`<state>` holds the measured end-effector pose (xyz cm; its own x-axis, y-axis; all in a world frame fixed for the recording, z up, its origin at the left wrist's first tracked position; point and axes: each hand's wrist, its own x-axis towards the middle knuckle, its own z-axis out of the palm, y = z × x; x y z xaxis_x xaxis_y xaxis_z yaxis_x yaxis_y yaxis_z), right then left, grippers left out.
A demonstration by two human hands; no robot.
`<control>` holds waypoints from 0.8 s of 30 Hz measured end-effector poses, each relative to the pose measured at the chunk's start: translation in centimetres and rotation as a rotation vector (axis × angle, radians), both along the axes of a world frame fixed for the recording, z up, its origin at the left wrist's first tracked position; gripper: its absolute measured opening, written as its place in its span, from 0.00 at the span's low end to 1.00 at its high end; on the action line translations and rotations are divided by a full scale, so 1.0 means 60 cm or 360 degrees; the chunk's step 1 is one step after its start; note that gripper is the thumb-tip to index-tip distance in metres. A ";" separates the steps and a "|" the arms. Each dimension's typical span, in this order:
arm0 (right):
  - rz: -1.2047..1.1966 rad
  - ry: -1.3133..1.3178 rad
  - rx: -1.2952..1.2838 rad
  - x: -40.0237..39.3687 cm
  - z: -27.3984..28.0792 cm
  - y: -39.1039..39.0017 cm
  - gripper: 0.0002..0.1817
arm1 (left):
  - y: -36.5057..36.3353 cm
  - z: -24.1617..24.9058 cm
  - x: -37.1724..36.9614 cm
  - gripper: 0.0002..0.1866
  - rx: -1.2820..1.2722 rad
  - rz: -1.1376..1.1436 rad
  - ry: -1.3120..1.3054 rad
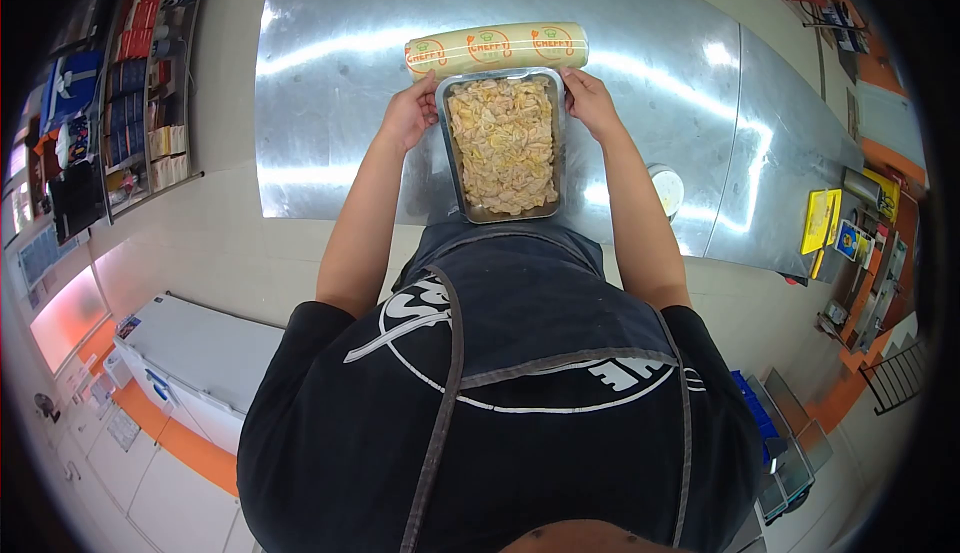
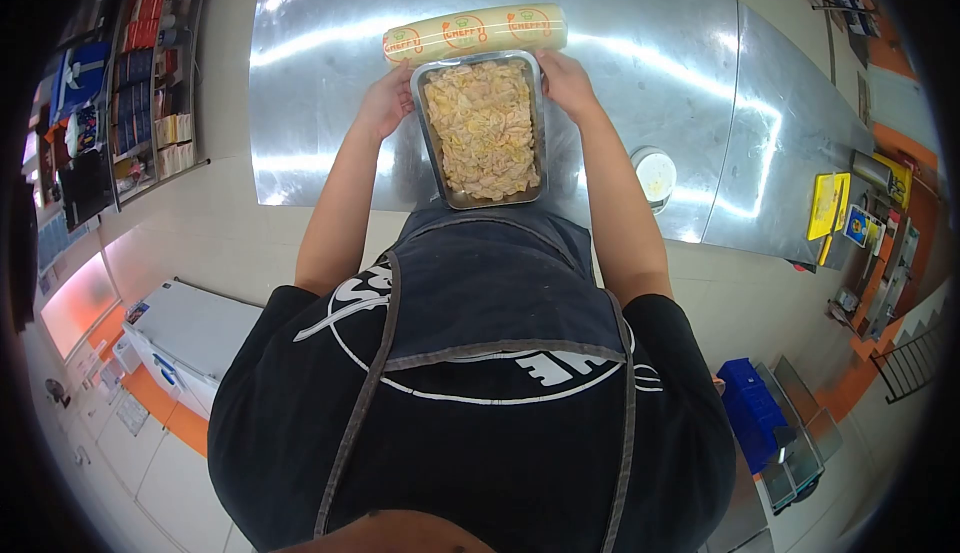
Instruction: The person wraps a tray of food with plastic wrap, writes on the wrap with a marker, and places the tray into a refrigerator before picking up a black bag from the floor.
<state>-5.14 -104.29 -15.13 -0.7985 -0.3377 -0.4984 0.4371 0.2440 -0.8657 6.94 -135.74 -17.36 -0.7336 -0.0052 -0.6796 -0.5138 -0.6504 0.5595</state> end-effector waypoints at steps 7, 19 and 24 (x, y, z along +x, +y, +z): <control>-0.0063 -0.0019 0.0117 0.002 0.021 -0.006 0.11 | 0.015 -0.008 0.008 0.12 -0.0197 0.0037 -0.0076; 0.0155 -0.0044 -0.0204 0.001 0.028 0.020 0.18 | 0.043 -0.025 0.002 0.18 -0.0041 0.0146 -0.0146; 0.0447 -0.0003 0.0113 -0.018 0.068 0.016 0.20 | 0.077 0.011 0.020 0.29 0.0033 0.0395 0.0062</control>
